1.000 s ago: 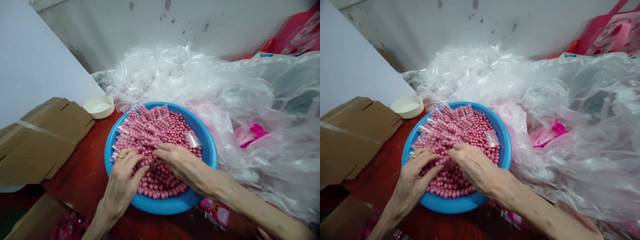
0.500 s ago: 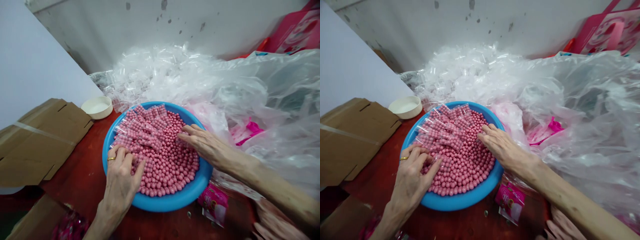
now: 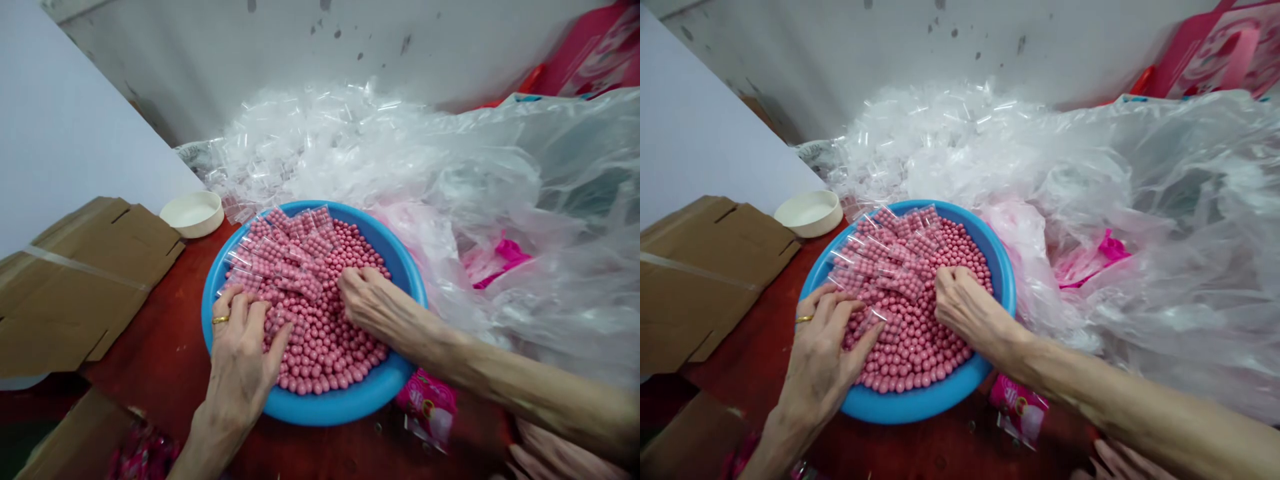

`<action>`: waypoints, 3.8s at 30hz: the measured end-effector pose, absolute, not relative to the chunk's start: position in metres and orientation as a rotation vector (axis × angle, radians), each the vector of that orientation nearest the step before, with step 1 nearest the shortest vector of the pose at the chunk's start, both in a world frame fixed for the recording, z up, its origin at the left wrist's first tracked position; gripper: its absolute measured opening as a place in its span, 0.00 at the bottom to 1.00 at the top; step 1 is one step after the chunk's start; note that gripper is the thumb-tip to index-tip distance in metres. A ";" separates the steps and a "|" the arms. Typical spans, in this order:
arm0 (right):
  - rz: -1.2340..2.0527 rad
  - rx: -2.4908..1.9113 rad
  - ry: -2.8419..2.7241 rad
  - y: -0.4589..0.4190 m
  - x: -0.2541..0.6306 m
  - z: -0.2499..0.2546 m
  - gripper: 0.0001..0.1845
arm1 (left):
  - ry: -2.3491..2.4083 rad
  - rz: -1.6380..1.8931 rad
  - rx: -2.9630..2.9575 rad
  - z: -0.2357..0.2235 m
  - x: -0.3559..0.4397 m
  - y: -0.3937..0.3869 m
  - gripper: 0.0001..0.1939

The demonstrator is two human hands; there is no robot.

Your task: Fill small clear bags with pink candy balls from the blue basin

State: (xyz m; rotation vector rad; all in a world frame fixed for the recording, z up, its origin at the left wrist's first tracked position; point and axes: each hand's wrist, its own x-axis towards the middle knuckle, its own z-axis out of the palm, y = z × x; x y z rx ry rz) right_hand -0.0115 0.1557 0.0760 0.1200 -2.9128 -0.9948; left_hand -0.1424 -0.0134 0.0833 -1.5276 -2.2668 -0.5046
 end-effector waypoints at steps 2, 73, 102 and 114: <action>-0.965 0.230 -2.913 0.145 -0.011 0.074 0.17 | -2.239 -0.513 -1.553 0.083 -0.142 -0.014 0.10; 2.164 -0.224 -2.036 0.138 -0.009 0.081 0.13 | -2.257 -1.050 -1.927 0.109 -0.128 -0.004 0.19; 1.048 -0.244 -2.515 0.147 -0.028 0.065 0.06 | -2.214 -0.949 -1.710 0.099 -0.132 0.017 0.09; 0.797 -0.151 -2.723 0.138 -0.040 0.033 0.09 | -1.991 -0.240 -1.828 0.065 -0.145 0.020 0.20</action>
